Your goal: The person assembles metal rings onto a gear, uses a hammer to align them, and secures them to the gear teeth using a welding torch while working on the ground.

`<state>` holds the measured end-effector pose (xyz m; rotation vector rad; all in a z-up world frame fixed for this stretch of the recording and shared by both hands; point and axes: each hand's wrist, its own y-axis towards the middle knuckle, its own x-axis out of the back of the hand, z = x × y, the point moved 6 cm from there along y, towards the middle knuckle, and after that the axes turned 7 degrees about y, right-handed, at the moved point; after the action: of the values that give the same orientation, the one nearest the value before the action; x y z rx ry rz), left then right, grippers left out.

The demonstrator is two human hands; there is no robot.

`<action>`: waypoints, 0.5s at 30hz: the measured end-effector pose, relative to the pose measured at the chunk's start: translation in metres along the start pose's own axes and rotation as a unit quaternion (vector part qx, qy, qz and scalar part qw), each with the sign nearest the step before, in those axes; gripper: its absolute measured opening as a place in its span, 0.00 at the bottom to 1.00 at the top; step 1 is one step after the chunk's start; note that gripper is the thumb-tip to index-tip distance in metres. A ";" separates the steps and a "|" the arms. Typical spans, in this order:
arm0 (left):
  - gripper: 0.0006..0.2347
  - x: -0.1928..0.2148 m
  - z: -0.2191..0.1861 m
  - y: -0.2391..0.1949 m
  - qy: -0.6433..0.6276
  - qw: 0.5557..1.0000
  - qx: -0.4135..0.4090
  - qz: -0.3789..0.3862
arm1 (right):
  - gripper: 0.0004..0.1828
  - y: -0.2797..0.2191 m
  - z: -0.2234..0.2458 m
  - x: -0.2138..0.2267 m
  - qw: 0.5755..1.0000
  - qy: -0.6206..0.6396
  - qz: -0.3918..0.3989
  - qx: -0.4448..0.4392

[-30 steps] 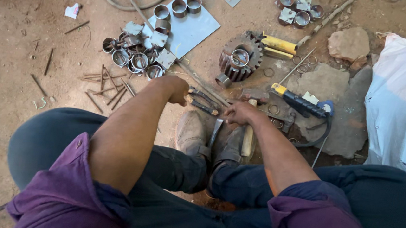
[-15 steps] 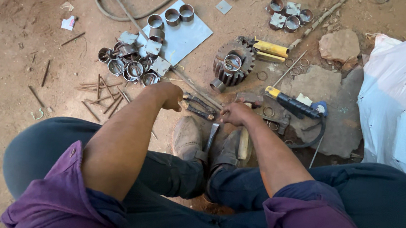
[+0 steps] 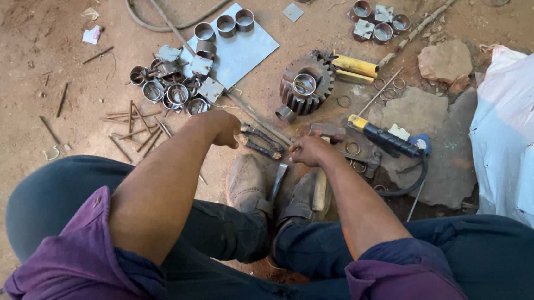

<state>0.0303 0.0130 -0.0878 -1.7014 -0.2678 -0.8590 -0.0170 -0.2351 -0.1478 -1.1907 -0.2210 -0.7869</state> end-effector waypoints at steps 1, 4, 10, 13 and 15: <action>0.26 0.001 -0.001 -0.001 0.005 1.000 -0.003 -0.001 | 0.28 0.000 0.000 0.001 1.000 -0.005 -0.002 0.006; 0.26 0.003 -0.002 -0.003 0.015 1.000 -0.012 -0.003 | 0.28 0.000 0.000 0.001 1.000 -0.009 -0.005 0.013; 0.26 -0.004 0.003 0.008 0.011 1.000 -0.009 -0.005 | 0.28 0.008 -0.004 0.001 0.999 -0.019 -0.014 0.033; 0.25 -0.004 0.004 0.009 0.007 1.000 -0.014 -0.007 | 0.28 0.012 -0.008 -0.001 0.999 -0.016 -0.017 0.032; 0.25 -0.002 0.002 0.005 0.008 1.000 -0.017 -0.010 | 0.28 0.014 -0.010 -0.002 0.999 -0.013 -0.017 0.030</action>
<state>0.0319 0.0137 -0.0929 -1.7250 -0.2624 -0.8955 -0.0116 -0.2409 -0.1634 -1.1429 -0.2849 -0.7904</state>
